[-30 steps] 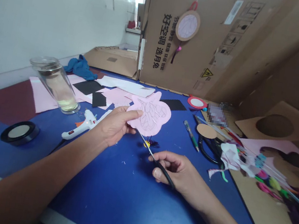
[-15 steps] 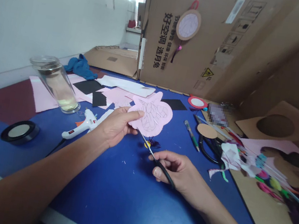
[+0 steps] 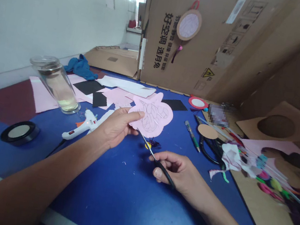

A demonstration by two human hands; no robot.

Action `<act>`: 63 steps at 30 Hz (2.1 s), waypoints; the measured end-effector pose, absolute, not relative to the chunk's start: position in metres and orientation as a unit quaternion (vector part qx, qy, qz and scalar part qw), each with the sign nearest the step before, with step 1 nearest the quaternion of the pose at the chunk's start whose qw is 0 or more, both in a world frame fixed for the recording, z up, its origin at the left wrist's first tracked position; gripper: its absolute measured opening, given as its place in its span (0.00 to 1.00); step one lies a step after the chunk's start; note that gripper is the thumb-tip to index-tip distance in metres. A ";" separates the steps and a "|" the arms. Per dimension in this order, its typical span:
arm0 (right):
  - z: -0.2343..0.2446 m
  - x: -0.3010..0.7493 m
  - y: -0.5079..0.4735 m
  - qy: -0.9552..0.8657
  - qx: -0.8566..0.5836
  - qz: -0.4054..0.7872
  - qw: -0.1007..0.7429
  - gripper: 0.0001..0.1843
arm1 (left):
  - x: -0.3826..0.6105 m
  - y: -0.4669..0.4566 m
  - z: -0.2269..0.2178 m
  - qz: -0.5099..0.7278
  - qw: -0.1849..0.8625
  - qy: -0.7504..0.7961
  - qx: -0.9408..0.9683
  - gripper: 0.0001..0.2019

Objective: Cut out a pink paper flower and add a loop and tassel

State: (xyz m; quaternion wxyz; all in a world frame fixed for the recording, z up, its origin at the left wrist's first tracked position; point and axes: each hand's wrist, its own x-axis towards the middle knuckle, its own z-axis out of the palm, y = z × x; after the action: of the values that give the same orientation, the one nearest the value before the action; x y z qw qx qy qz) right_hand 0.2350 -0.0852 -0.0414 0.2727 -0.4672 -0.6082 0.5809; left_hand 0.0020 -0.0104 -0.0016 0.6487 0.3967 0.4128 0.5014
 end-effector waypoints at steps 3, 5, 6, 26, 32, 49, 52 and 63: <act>-0.042 0.235 -0.085 -0.610 -0.464 0.579 0.278 0.30 | 0.002 -0.010 -0.002 0.503 0.648 0.413 0.396 0.09; -0.043 0.235 -0.086 -0.610 -0.463 0.579 0.280 0.30 | 0.002 -0.010 -0.002 0.505 0.647 0.414 0.393 0.09; -0.043 0.235 -0.086 -0.610 -0.463 0.579 0.279 0.30 | 0.002 -0.010 -0.002 0.505 0.647 0.414 0.393 0.09; -0.038 0.232 -0.086 -0.606 -0.475 0.576 0.275 0.31 | 0.003 -0.011 -0.002 0.506 0.650 0.414 0.388 0.07; -0.039 0.233 -0.086 -0.602 -0.477 0.578 0.274 0.31 | 0.003 -0.011 -0.001 0.503 0.652 0.413 0.390 0.07; -0.041 0.234 -0.087 -0.597 -0.466 0.591 0.276 0.31 | 0.003 -0.011 -0.001 0.507 0.649 0.411 0.390 0.09; -0.042 0.235 -0.087 -0.600 -0.463 0.591 0.276 0.30 | 0.003 -0.011 0.000 0.508 0.648 0.413 0.388 0.09; -0.043 0.235 -0.085 -0.599 -0.462 0.591 0.280 0.30 | 0.003 -0.010 -0.001 0.510 0.648 0.414 0.385 0.08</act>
State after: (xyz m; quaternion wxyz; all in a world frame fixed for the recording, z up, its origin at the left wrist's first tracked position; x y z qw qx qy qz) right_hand 0.2351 -0.0851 -0.0431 0.2797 -0.4623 -0.5994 0.5906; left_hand 0.0030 -0.0103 -0.0014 0.6481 0.3852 0.4144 0.5097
